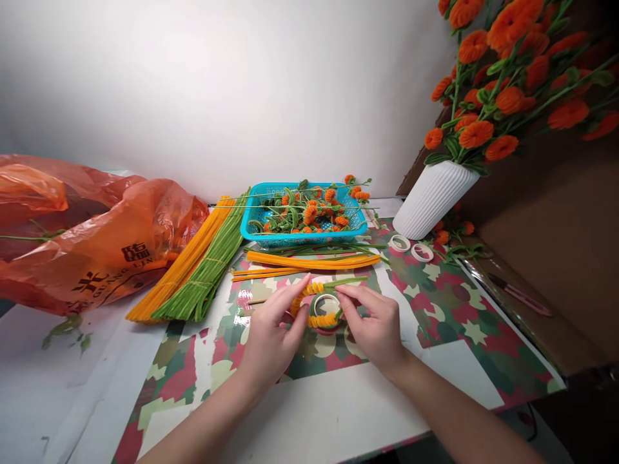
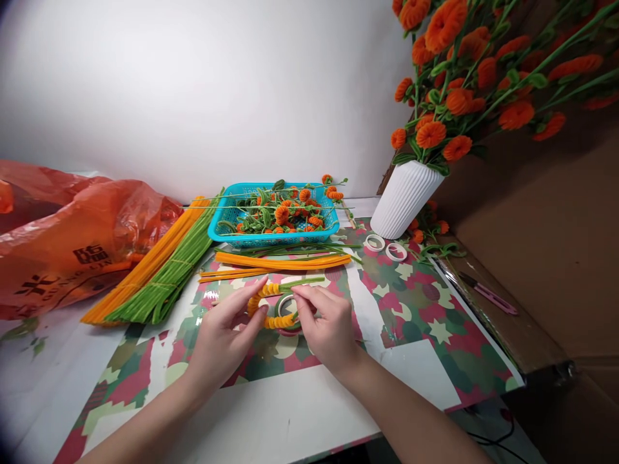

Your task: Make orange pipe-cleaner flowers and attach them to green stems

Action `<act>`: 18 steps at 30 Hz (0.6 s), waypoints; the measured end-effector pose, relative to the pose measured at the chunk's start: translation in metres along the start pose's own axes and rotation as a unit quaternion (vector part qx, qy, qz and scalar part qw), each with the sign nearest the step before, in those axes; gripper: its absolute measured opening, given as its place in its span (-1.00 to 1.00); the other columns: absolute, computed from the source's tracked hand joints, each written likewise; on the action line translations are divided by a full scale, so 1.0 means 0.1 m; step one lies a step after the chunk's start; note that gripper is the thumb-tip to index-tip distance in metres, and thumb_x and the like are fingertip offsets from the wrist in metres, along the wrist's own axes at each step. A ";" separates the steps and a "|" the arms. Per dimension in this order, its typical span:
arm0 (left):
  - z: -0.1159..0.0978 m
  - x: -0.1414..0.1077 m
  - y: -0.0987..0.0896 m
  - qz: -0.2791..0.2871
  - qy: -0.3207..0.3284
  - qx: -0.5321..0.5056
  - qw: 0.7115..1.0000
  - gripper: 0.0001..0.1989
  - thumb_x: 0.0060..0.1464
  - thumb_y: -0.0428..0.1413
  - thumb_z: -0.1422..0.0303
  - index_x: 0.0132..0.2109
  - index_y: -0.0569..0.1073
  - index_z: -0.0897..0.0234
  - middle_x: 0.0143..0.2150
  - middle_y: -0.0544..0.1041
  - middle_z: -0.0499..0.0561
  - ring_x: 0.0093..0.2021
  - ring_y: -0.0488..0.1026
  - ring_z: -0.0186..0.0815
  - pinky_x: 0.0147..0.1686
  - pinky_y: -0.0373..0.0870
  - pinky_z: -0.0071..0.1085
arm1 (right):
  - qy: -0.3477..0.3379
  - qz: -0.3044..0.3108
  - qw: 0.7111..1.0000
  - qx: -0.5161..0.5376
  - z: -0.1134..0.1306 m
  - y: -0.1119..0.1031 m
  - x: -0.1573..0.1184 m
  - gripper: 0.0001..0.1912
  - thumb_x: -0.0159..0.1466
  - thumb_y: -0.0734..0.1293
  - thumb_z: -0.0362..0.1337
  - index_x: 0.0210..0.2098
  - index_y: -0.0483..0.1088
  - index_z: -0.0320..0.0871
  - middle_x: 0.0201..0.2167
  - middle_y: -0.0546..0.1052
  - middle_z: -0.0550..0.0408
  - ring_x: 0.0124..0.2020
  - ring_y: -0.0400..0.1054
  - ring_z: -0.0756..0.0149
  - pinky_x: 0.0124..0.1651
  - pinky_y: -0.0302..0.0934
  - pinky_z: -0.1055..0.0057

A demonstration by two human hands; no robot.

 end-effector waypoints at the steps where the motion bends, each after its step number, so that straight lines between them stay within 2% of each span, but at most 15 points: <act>1: 0.00 0.00 0.00 0.005 0.017 0.002 1.000 -0.63 0.17 0.09 0.47 0.12 0.46 0.16 -0.09 0.59 0.03 -0.18 0.53 -0.31 -0.41 0.47 -0.52 | -0.009 0.010 1.000 -0.003 0.00 0.01 0.00 -0.79 0.26 0.28 -0.48 -0.23 0.51 -0.12 -0.36 0.61 0.08 -0.38 0.51 0.32 -0.31 0.41 0.44; 7: 0.02 0.02 -0.02 0.015 0.086 0.029 0.996 -0.76 0.18 0.09 0.52 -0.05 0.54 0.22 -0.22 0.60 -0.01 -0.27 0.53 -0.38 -0.29 0.49 -0.52 | -0.035 0.059 0.997 -0.026 -0.05 0.03 -0.03 -0.78 0.28 0.24 -0.49 -0.21 0.49 -0.15 -0.38 0.59 0.06 -0.39 0.48 0.33 -0.32 0.37 0.46; 13: 0.08 0.05 -0.04 0.059 0.128 0.050 0.989 -0.76 0.20 0.05 0.53 -0.06 0.53 0.23 -0.18 0.60 0.02 -0.24 0.57 -0.35 -0.27 0.52 -0.51 | -0.074 0.113 0.988 -0.075 -0.08 0.05 -0.06 -0.76 0.29 0.21 -0.50 -0.20 0.48 -0.19 -0.43 0.57 0.03 -0.43 0.45 0.30 -0.36 0.34 0.42; 16: 0.09 0.05 -0.03 0.077 0.132 0.035 0.988 -0.76 0.21 0.04 0.52 -0.05 0.53 0.20 -0.16 0.60 0.03 -0.22 0.57 -0.34 -0.25 0.53 -0.49 | -0.076 0.149 0.984 -0.060 -0.06 0.08 -0.07 -0.77 0.29 0.20 -0.48 -0.24 0.48 -0.18 -0.43 0.57 0.04 -0.43 0.46 0.30 -0.37 0.34 0.41; 18: 0.08 0.04 -0.03 0.079 0.104 0.021 0.991 -0.75 0.18 0.09 0.48 -0.01 0.51 0.19 -0.15 0.61 0.03 -0.18 0.57 -0.29 -0.21 0.53 -0.43 | -0.036 0.142 0.989 -0.030 -0.04 0.08 -0.06 -0.80 0.29 0.22 -0.45 -0.26 0.48 -0.16 -0.42 0.58 0.05 -0.42 0.47 0.31 -0.37 0.35 0.43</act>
Point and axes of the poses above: each hand's wrist, its own x-axis towards the middle knuckle, its own y-axis out of the palm, z = x × y, the point moved 1 cm from there along x, towards the middle knuckle
